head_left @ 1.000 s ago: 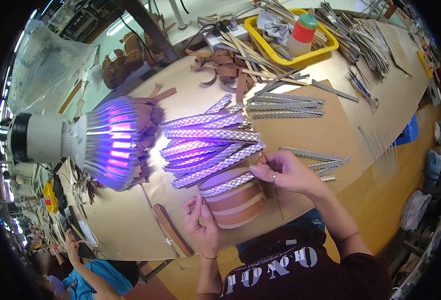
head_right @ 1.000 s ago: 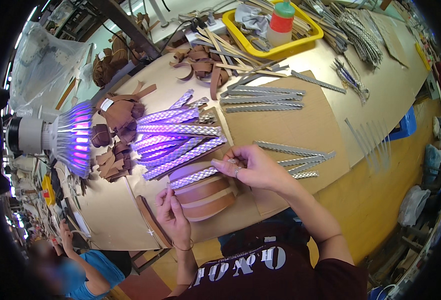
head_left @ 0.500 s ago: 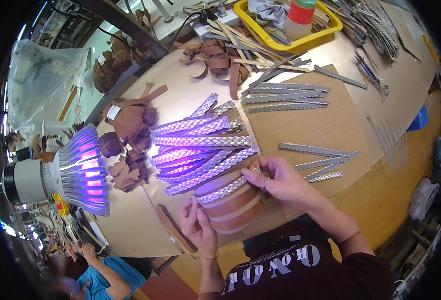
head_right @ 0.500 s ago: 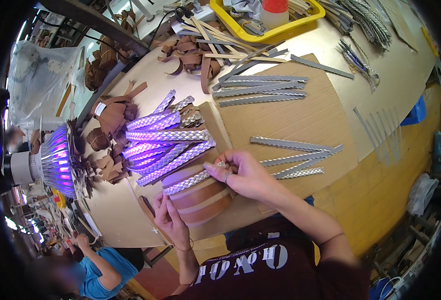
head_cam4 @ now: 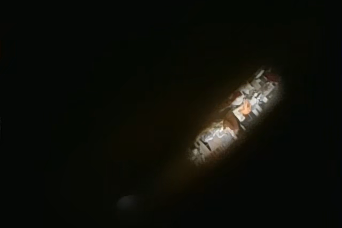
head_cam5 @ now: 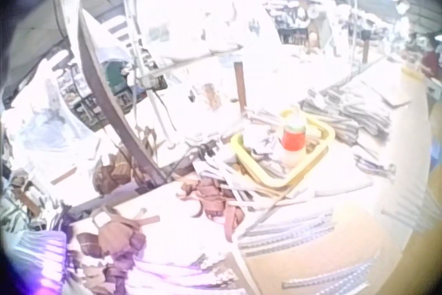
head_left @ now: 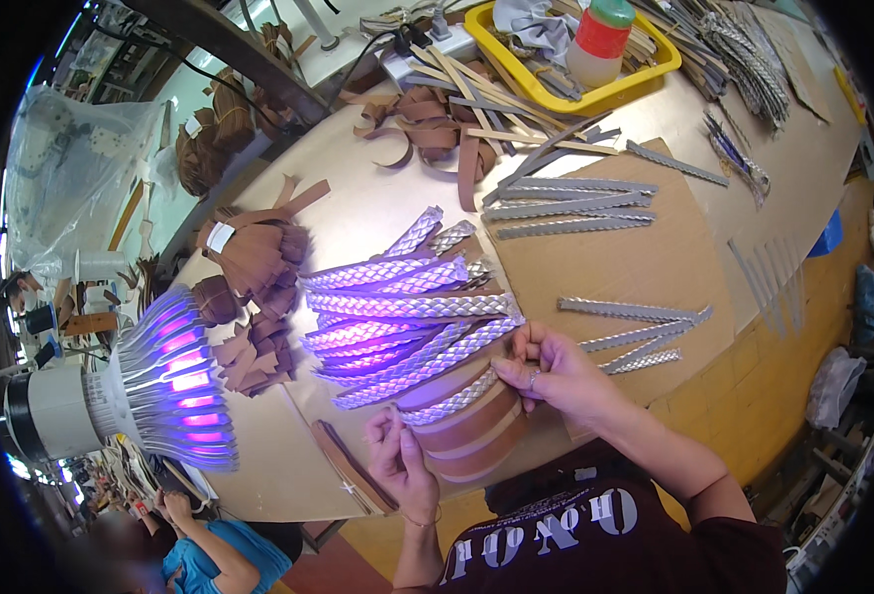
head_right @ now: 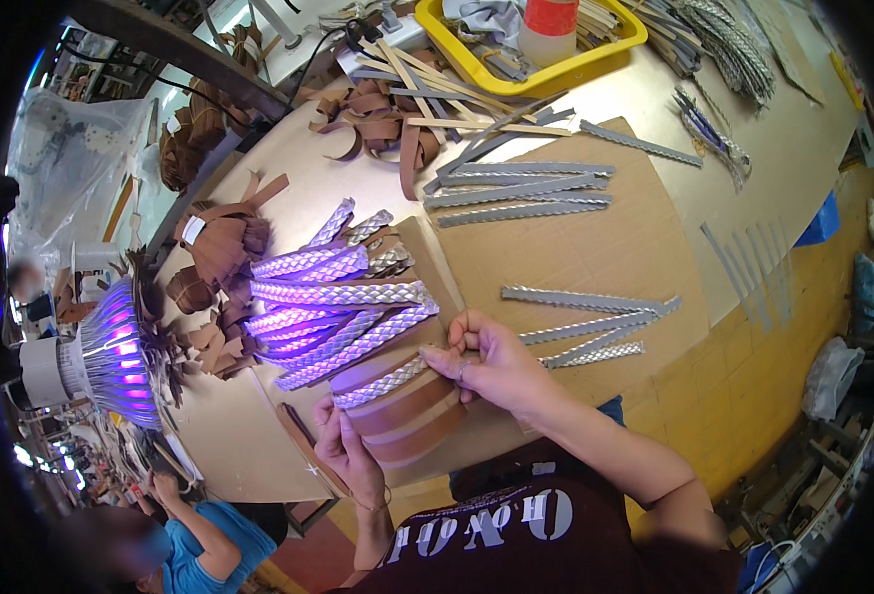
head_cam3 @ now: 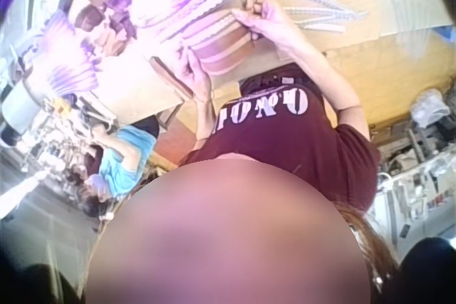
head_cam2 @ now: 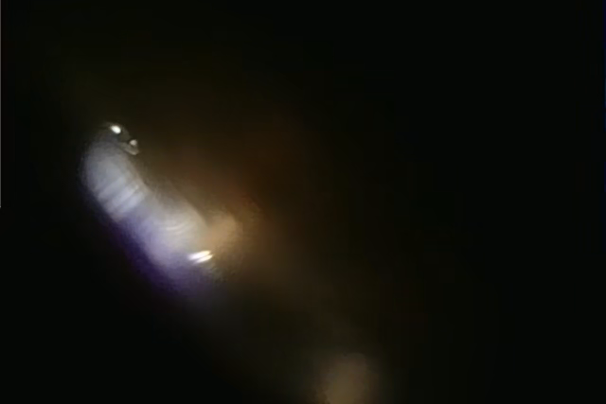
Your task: The person repeatedly picks up braided cords and wraps them around a cylindrical cardboard form, stacking them in layers. The person handles the cords by hand, aligning and pressing them into place on the form. The person occasionally adjusts the stack and repositions the form on the workbench.
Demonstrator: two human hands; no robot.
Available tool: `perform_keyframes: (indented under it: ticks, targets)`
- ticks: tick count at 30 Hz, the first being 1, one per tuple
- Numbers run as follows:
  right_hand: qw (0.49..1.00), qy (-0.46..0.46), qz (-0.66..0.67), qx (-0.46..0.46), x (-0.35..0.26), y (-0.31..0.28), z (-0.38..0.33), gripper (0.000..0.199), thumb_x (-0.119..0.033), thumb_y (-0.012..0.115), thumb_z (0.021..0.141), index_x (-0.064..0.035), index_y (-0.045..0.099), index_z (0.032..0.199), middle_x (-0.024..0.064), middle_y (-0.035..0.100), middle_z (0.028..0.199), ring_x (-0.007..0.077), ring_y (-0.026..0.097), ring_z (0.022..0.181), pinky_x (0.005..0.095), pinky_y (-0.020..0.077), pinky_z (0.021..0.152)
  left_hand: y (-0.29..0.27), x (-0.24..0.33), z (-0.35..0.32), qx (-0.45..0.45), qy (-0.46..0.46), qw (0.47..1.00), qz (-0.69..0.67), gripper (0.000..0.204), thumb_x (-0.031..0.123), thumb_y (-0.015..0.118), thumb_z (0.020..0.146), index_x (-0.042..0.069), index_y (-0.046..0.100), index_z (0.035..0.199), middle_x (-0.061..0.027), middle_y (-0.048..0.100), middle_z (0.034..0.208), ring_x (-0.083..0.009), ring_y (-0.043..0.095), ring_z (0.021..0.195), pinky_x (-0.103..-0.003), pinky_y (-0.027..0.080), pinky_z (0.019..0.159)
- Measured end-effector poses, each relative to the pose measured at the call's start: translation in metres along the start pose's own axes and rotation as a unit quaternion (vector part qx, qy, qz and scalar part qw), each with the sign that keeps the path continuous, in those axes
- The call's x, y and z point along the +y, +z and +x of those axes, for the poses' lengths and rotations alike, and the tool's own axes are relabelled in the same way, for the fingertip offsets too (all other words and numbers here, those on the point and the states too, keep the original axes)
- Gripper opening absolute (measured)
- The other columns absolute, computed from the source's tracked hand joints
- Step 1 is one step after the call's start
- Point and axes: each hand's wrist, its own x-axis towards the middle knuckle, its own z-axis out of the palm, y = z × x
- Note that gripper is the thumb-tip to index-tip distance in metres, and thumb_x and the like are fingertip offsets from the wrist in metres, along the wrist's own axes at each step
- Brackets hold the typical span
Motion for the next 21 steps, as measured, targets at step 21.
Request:
perform_keyframes:
  ticks: [21]
  targets:
    - [0.983, -0.138, -0.096, -0.079, -0.047, 0.008, -0.046, 0.015, -0.003, 0.067, 0.091, -0.0019, 0.053, 0.098, 0.0056, 0.061, 0.086, 0.0094, 0.061, 0.067, 0.0228, 0.0534, 0.058, 0.004, 0.007, -0.006, 0.123, 0.093, 0.979, -0.136, 0.033, 0.005, 0.046, 0.097, -0.003, 0.059, 0.127, -0.0084, 0.054, 0.108, -0.0139, 0.053, 0.090, -0.027, 0.044, 0.084]
